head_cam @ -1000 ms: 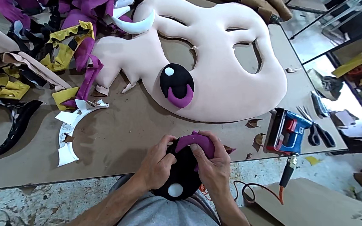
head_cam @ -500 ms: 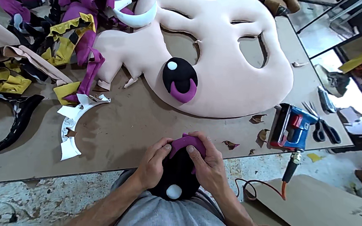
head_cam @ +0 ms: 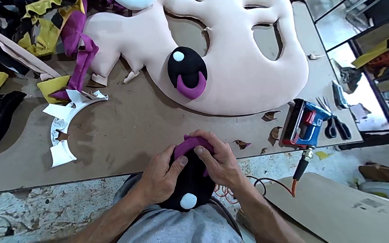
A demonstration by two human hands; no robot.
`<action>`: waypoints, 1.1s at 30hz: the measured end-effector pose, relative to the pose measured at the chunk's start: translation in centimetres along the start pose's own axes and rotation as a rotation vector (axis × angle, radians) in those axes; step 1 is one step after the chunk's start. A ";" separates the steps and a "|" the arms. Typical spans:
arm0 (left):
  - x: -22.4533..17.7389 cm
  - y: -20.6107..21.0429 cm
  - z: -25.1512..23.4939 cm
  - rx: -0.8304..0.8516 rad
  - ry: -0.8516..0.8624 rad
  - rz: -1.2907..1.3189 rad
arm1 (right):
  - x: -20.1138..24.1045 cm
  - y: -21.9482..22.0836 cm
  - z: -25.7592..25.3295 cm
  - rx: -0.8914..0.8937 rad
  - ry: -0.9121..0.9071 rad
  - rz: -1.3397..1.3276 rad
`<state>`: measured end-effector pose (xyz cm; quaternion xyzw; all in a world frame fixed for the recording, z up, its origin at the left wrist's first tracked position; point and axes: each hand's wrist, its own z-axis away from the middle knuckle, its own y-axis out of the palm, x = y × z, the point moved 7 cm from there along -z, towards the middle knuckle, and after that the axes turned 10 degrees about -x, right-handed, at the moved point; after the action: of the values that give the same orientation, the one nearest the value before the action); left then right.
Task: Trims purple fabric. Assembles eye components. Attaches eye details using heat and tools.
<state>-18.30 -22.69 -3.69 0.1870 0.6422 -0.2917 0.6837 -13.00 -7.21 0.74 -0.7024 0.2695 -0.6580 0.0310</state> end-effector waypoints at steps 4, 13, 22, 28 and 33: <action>-0.2 0.1 0.1 0.004 -0.005 0.049 | 0.5 -0.1 -0.6 0.051 -0.026 -0.006; 0.1 -0.1 1.8 0.042 0.081 0.133 | 0.5 0.6 0.9 0.289 0.005 -0.138; 0.3 -0.9 3.0 0.063 0.063 0.162 | 0.4 1.3 3.6 0.289 0.056 -0.163; 0.6 -0.9 3.0 0.006 0.002 0.212 | -0.4 1.8 3.7 0.208 0.156 -0.186; -3.7 0.2 -0.4 -0.173 -0.033 0.194 | 1.1 -1.6 -1.3 0.111 0.164 -0.138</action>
<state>-18.47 -21.73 -0.05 0.1835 0.6328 -0.1708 0.7326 -13.68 -5.90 2.59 -0.6604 0.1855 -0.7277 0.0023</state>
